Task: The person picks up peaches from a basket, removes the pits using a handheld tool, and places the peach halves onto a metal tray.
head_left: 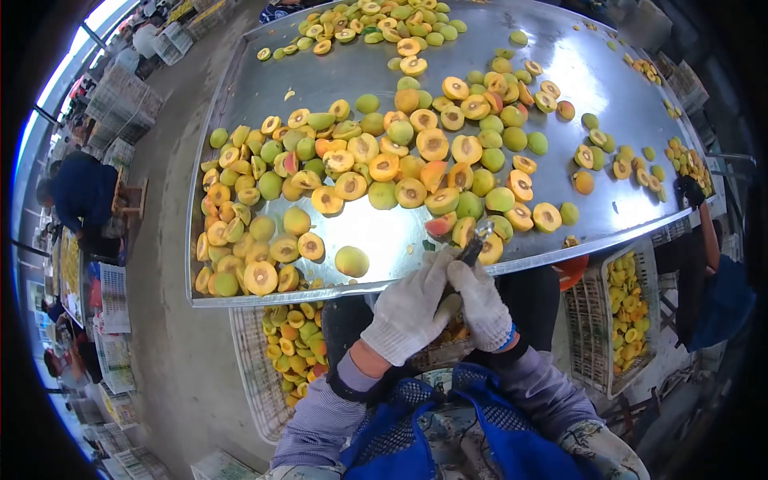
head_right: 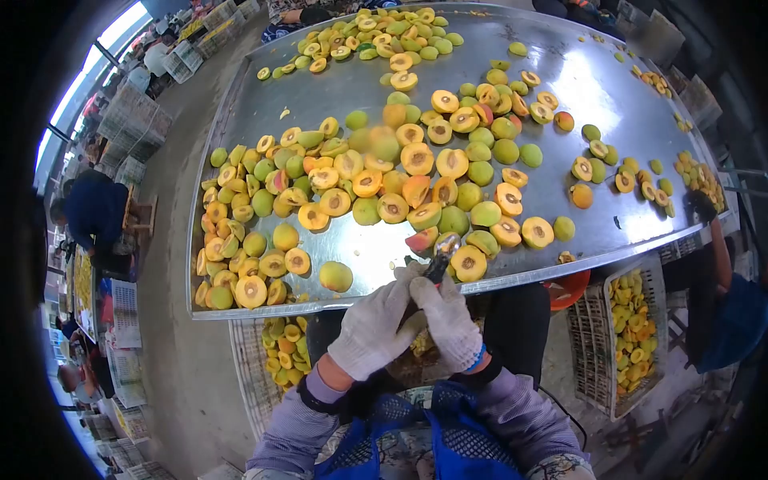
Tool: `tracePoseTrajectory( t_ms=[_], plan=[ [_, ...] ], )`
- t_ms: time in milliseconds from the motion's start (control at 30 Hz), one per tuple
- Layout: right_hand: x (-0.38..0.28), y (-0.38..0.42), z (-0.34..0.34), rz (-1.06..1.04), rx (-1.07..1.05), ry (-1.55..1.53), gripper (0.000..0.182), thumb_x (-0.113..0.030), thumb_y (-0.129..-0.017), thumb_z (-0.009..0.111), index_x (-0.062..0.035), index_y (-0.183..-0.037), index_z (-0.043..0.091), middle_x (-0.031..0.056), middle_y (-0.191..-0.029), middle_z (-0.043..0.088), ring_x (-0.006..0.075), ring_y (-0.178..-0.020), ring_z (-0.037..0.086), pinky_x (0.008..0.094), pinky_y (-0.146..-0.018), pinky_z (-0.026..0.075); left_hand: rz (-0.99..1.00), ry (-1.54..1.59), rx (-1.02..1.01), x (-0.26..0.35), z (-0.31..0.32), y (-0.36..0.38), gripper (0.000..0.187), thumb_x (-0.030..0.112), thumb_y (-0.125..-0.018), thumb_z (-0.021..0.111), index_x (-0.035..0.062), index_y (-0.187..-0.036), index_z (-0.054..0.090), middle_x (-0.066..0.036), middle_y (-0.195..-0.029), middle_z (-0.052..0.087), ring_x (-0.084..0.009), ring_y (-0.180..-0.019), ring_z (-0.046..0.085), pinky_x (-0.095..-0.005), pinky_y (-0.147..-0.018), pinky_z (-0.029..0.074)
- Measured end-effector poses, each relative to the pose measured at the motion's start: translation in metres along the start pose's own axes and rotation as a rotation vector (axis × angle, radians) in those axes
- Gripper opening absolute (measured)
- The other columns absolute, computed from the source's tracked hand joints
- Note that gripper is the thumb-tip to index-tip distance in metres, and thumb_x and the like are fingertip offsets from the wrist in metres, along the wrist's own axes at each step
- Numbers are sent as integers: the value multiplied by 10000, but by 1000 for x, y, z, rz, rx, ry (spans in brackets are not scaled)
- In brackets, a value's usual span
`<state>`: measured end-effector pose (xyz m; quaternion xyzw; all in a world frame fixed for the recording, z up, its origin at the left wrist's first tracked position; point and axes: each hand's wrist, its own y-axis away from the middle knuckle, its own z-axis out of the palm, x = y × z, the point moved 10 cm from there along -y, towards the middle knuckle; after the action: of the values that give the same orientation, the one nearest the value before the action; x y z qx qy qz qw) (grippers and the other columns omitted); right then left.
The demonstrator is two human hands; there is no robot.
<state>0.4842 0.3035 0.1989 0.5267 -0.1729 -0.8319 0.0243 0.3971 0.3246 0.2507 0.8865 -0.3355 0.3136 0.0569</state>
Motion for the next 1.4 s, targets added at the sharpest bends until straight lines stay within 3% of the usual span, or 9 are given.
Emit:
tracePoseTrajectory(
  t_ms=[100, 167, 267, 333, 600, 767, 933, 1133, 1400],
  plan=[
    [-4, -8, -22, 15, 21, 65, 319, -220, -957, 567, -20, -1206, 551, 40, -1030, 626, 105, -939, 555, 252, -820, 455, 196, 7, 71, -36, -3, -8, 593, 250, -806, 691, 49, -1321, 475, -186, -1128, 629, -350, -981, 631, -391, -788, 536],
    [-12, -4, -33, 68, 95, 70, 338, -240, -937, 583, -16, -1186, 540, 52, -909, 633, 98, -789, 584, 244, -700, 474, -256, -21, 342, -110, -40, -36, 580, 283, -808, 688, 81, -1315, 490, -177, -1165, 618, -362, -1029, 611, -442, -852, 514],
    [-12, 2, -31, 210, 63, 164, 404, -276, -897, 584, 8, -1174, 504, 88, -799, 615, 118, -573, 563, 267, -516, 454, -229, -477, 606, -169, -55, -60, 519, 325, -817, 669, 68, -1243, 522, -178, -1123, 620, -392, -971, 618, -444, -866, 507],
    [-10, 6, -32, 250, 31, 228, 393, -255, -887, 582, 12, -1166, 507, 87, -807, 623, 126, -617, 587, 261, -558, 476, -538, -526, 274, -216, -39, -80, 538, 346, -794, 684, 71, -1222, 511, -188, -1078, 612, -383, -967, 620, -455, -823, 521],
    [-2, 8, -19, 217, -74, 232, 362, -217, -884, 617, 9, -1154, 535, 71, -797, 638, 113, -677, 599, 256, -612, 493, -522, -463, 125, -228, -35, -82, 497, 386, -798, 678, 119, -1185, 516, -189, -1035, 630, -383, -953, 636, -455, -809, 522],
    [-9, 20, -4, 284, -91, 269, 367, -226, -893, 621, 5, -1164, 530, 62, -791, 628, 101, -644, 583, 241, -603, 487, -589, -38, 60, -229, -26, -47, 603, 428, -793, 675, 85, -1254, 495, -245, -1127, 628, -368, -1019, 638, -427, -876, 499],
    [-6, 28, 1, 200, -147, 258, 375, -238, -904, 615, 4, -1178, 531, 52, -789, 622, 91, -651, 579, 238, -598, 480, -597, 963, 183, -155, -21, -17, 487, 132, -834, 705, -22, -1229, 464, -135, -1077, 605, -204, -955, 639, -296, -687, 580],
    [-18, 46, 20, 158, -201, 375, 457, -225, -922, 587, -6, -1305, 470, 55, -746, 624, 87, -638, 585, 258, -599, 489, -520, 1362, 225, -73, -24, 11, 480, 105, -819, 621, 32, -1260, 447, -143, -1120, 609, -253, -961, 651, -322, -721, 558],
    [-30, 63, 29, -63, -215, 556, 372, -252, -878, 648, -41, -1172, 564, 145, -738, 630, 295, -648, 643, 376, -615, 500, -374, 1578, 278, -33, -18, 25, 478, 208, -796, 652, 26, -1212, 503, -175, -1161, 583, -330, -1007, 637, -395, -871, 533]
  ],
)
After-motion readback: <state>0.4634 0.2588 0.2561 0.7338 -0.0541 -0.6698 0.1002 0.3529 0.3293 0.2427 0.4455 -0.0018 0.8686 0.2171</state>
